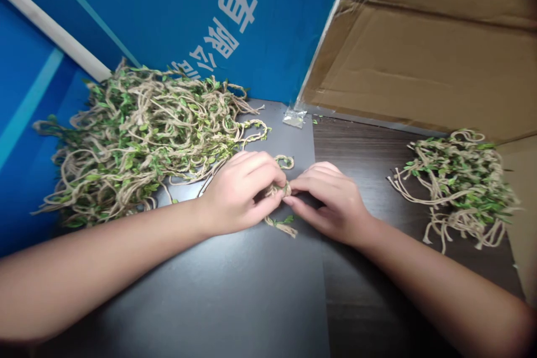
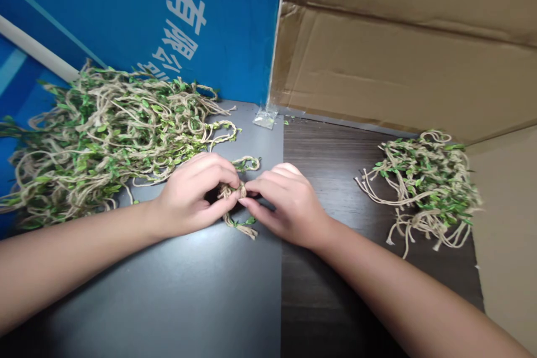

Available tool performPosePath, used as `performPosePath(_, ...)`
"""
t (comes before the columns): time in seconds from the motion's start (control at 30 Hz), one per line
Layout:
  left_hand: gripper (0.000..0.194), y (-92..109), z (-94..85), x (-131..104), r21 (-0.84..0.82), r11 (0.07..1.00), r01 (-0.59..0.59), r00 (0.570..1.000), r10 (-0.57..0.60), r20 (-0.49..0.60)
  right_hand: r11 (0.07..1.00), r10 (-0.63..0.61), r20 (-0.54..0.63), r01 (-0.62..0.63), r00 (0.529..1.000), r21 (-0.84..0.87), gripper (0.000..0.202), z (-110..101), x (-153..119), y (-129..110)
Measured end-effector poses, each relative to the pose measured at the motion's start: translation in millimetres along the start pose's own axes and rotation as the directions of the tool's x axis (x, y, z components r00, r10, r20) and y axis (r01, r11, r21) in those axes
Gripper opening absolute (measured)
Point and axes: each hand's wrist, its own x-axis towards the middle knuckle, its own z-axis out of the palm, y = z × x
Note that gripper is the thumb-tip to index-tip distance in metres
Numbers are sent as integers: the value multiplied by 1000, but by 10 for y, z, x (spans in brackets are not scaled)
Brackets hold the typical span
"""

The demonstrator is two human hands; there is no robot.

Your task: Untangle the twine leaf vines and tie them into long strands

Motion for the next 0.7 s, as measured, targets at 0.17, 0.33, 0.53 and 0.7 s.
performPosePath(0.17, 13, 30, -3, -3, 41, 999, -30, 999, 32, -30, 999, 28, -83, -25, 996, 38, 3, -3, 28, 6)
performPosePath(0.33, 11, 22, 11, -8, 139, 990, -28, 999, 30, -14, 965, 173, -69, -155, 982, 210, 5, -45, 53, -20)
performPosePath(0.53, 15, 5, 14, -10, 133, 990, -50, 998, 54, -25, 905, 189, 24, -184, 982, 384, 3, -63, 68, -30)
performPosePath(0.7, 1, 21, 7, -4, 102, 994, -31, 998, 37, -51, 888, 216, 32, -210, 976, 408, 2, -68, 87, -24)
